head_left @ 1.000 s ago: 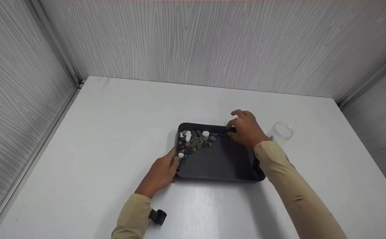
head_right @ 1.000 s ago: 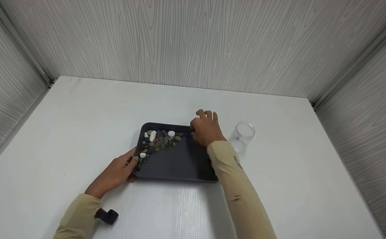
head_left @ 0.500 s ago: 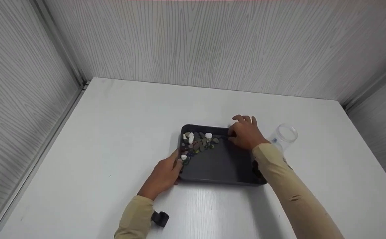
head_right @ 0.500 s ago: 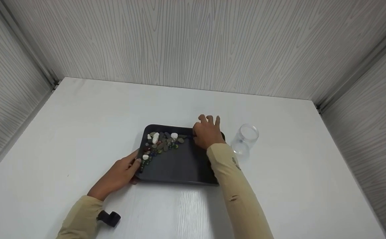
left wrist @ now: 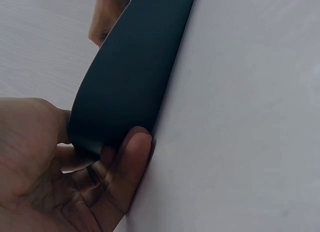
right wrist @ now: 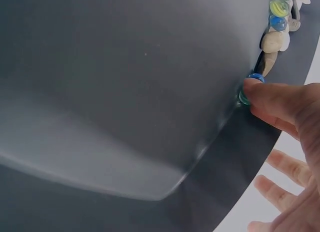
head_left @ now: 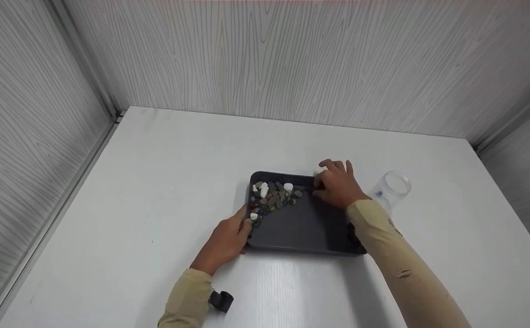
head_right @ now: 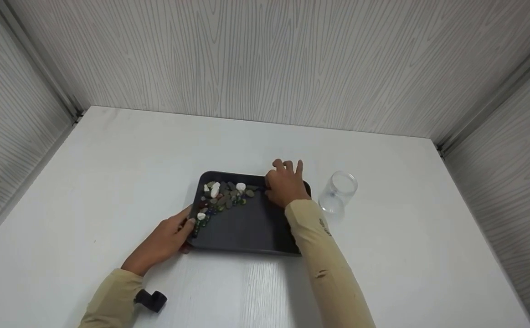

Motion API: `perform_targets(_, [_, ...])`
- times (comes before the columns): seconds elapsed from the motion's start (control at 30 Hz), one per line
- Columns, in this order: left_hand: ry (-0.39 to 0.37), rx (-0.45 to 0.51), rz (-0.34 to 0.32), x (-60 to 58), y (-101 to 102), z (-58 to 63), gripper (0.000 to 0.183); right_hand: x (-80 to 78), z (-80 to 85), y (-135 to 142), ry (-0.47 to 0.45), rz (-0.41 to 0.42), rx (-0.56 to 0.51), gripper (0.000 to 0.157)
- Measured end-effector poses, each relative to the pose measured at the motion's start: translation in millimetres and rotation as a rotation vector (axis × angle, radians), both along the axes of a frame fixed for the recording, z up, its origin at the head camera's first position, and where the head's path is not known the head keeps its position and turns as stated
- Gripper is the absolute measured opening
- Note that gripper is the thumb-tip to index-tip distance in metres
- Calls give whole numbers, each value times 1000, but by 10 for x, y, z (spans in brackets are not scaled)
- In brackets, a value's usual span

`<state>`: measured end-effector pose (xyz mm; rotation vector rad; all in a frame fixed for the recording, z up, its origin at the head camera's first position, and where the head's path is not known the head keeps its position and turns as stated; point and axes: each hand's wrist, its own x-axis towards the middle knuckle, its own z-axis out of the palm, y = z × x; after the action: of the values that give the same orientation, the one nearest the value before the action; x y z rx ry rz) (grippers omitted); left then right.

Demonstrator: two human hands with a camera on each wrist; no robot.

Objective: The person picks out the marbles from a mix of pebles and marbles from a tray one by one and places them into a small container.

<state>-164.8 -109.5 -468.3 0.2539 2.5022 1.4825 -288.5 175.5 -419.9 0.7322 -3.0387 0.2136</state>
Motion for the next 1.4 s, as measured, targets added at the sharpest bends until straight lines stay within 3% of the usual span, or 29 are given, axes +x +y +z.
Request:
perform_targets(0.33, [-46,-17,9,38,12,-25,56,65,-107,23,5,21,11,13])
perform_targets(0.5, [-42,-20,3,53,11,-32,55,94,-118,56,13,41,-37,12])
perform_targets(0.93, [0,-31,20,-7,19,-28,54,208,416,225,174,93,-265,8])
perform_targets(1.4, [-11,-27,17,-15,14,-14,55,365,785,1066,310,-37,-371,5])
